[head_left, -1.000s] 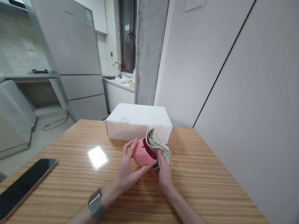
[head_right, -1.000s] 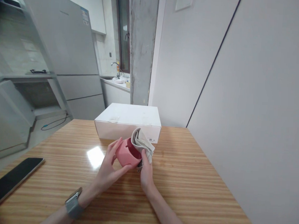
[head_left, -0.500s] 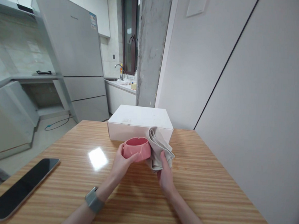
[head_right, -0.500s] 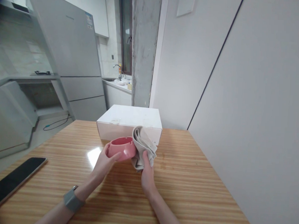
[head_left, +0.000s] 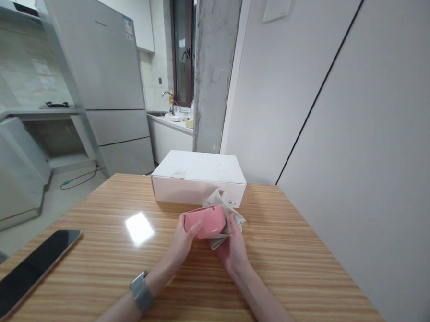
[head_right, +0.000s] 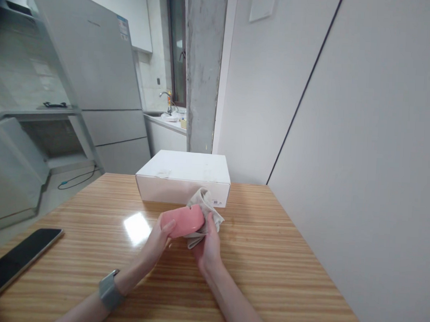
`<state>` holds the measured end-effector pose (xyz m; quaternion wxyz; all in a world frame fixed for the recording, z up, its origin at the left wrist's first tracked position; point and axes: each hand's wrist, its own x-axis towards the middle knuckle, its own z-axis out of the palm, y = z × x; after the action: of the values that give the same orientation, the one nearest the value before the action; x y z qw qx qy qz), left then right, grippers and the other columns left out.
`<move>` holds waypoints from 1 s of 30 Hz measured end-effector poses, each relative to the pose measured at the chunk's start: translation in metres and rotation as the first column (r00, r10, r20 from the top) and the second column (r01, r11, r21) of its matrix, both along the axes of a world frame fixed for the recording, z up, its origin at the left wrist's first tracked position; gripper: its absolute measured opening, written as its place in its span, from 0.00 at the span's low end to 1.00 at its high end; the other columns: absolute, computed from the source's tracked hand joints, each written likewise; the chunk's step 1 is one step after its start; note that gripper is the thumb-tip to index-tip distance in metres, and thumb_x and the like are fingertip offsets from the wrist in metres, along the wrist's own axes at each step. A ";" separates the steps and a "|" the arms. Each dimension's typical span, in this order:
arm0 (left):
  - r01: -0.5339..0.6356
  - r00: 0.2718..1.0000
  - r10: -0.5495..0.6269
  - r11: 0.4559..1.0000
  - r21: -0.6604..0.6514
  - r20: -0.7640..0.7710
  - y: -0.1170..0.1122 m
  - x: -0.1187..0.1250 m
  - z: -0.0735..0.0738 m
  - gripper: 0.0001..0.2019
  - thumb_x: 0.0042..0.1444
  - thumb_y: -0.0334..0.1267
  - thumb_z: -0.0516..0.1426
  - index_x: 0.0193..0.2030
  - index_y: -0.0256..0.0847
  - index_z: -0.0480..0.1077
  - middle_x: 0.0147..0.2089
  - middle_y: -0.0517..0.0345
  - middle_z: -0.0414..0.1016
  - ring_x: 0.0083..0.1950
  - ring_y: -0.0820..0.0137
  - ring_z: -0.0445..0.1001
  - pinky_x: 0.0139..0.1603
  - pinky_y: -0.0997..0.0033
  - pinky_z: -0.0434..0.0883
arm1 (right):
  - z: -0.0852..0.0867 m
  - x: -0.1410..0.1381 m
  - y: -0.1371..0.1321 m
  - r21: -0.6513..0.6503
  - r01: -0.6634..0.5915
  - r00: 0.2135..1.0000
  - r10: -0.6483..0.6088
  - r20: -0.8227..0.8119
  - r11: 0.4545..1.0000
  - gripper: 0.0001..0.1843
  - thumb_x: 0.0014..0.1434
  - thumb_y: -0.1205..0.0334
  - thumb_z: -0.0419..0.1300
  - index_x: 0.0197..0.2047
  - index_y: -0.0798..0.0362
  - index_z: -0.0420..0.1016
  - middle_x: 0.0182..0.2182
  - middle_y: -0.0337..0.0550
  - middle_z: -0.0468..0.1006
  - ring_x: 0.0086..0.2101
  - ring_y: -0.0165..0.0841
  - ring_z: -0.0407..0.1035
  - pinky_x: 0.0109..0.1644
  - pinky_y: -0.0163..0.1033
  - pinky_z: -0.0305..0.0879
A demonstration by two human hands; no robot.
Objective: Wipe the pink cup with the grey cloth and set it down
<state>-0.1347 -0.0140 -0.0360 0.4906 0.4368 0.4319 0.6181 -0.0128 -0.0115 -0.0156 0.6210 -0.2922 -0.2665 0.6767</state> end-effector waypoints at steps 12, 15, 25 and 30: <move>-0.007 0.999 0.006 1.000 0.021 0.041 -0.003 -0.002 0.005 0.28 0.56 0.50 0.53 0.61 0.39 0.55 0.59 0.46 0.66 0.62 0.60 0.63 0.62 0.57 0.60 | -0.006 -0.009 -0.005 0.026 0.098 0.995 -0.097 -0.038 0.995 0.21 0.53 0.46 0.60 0.48 0.45 0.75 0.48 0.38 0.76 0.52 0.39 0.67 0.53 0.45 0.66; 0.072 0.997 -0.072 0.997 -0.022 0.018 -0.004 -0.005 0.006 0.32 0.52 0.48 0.58 0.61 0.39 0.58 0.58 0.45 0.68 0.59 0.58 0.66 0.60 0.57 0.63 | -0.004 0.000 0.001 0.025 0.104 0.995 -0.104 -0.008 0.994 0.23 0.56 0.42 0.55 0.48 0.47 0.75 0.47 0.40 0.77 0.51 0.40 0.69 0.53 0.46 0.66; 0.204 0.966 -0.201 0.979 0.004 -0.161 -0.010 -0.003 0.011 0.47 0.34 0.38 0.69 0.63 0.40 0.55 0.59 0.45 0.67 0.59 0.55 0.66 0.60 0.56 0.62 | -0.002 0.007 0.002 0.018 0.037 0.994 -0.038 0.098 0.999 0.29 0.57 0.39 0.50 0.45 0.52 0.77 0.38 0.45 0.81 0.44 0.43 0.73 0.53 0.50 0.65; 0.103 0.992 -0.106 0.994 -0.037 -0.075 -0.005 -0.002 0.012 0.36 0.38 0.40 0.67 0.56 0.35 0.62 0.55 0.42 0.71 0.54 0.56 0.70 0.55 0.59 0.66 | -0.001 0.002 -0.001 0.002 0.082 0.996 -0.082 0.030 0.997 0.25 0.56 0.42 0.56 0.47 0.51 0.76 0.42 0.43 0.80 0.48 0.40 0.71 0.54 0.45 0.64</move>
<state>-0.1369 -0.0191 -0.0239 0.5125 0.4742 0.4370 0.5670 -0.0106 -0.0120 -0.0170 0.6443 -0.3127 -0.2639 0.6462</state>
